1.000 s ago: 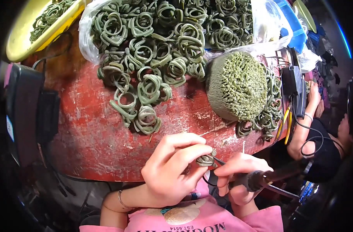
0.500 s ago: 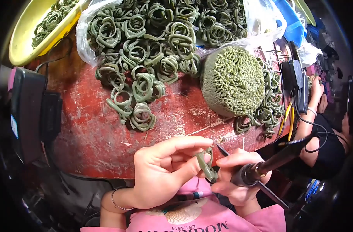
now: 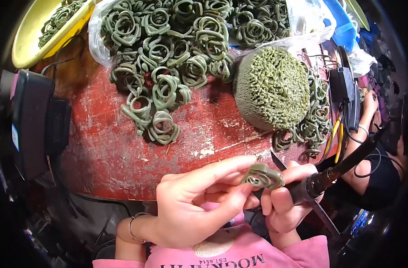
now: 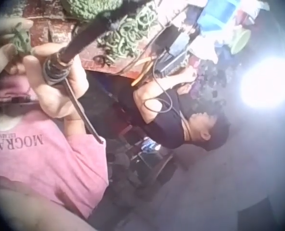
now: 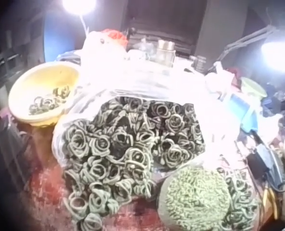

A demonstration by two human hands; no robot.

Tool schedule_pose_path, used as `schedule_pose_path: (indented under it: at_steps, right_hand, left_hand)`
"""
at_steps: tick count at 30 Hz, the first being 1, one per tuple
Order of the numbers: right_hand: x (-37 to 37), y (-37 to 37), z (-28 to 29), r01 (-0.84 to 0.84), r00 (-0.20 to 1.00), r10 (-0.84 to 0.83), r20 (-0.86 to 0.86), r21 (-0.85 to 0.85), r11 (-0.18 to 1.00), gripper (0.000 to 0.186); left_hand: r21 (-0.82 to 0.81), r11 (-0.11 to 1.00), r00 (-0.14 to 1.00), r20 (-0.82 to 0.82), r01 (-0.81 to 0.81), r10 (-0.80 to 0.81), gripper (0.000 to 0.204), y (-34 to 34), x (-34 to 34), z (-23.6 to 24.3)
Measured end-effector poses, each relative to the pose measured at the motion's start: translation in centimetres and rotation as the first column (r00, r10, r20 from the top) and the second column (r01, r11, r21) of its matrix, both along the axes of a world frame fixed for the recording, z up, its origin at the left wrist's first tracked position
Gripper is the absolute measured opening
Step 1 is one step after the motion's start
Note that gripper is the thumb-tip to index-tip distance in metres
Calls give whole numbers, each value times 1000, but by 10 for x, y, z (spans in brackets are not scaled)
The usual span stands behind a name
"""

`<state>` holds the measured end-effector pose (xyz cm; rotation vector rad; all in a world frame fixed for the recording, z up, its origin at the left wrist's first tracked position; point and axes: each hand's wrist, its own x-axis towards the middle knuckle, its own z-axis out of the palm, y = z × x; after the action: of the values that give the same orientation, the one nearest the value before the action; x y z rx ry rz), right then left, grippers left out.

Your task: Fusing and trimming green wax decorative elements using a heated tool and scissors.

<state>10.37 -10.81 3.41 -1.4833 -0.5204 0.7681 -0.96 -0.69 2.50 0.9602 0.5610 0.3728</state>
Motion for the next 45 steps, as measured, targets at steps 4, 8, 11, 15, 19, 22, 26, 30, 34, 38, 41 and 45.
schedule_pose_path:
  at_steps: [4, 8, 11, 15, 19, 22, 26, 30, 34, 38, 41, 45]
  right_hand:
    - [0, 1, -4, 50, 999, -50, 2, -15, 999, 12]
    - [4, 2, 0, -7, 999, 4, -38, -83, 997, 12]
    - [3, 0, -4, 18, 1000, -17, 11, -81, 997, 15]
    - [4, 1, -6, -43, 992, 47, 118, -35, 998, 21]
    - [0, 5, -8, 16, 999, -17, 38, 26, 1000, 22]
    - [1, 4, -10, 22, 999, -23, 34, 7, 1000, 20]
    - [4, 6, -6, 1, 998, 4, 70, -66, 998, 16]
    - [1, 9, -10, 87, 994, -90, -58, -52, 995, 14]
    - [2, 10, -11, 89, 996, -89, 2, -72, 993, 12]
    - [5, 14, -9, 39, 996, -32, 78, -88, 995, 13]
    - [4, 18, -8, 93, 995, -91, 36, -41, 995, 13]
    - [2, 18, -4, 134, 991, -135, -9, -42, 990, 11]
  left_hand:
    - [-69, 998, 1000, -17, -7, 6, 32, 1, 2, 0]
    - [-141, 990, 999, -34, -25, 20, 27, 5, 6, 4]
    - [-234, 970, 996, -60, -74, 61, 23, 5, 6, 4]
    - [-253, 967, 998, 68, 14, 3, 30, 8, 2, -6]
    - [-253, 967, 1000, 7, -12, 14, 26, 9, 6, -2]
    - [-259, 964, 998, -49, -54, 43, 22, 9, 9, -1]
    - [-264, 964, 999, -14, -38, 35, 22, 10, 10, -4]
    - [-285, 958, 999, -34, -34, 25, 21, 11, 10, -4]
    - [-302, 953, 999, 6, -33, 37, 21, 12, 9, -7]
    - [-185, 983, 999, 38, 16, -9, 25, 12, 7, -13]
    - [-184, 978, 995, 49, 98, -90, 31, 16, 8, -12]
    - [-206, 972, 994, 14, 110, -110, 30, 21, 7, -2]
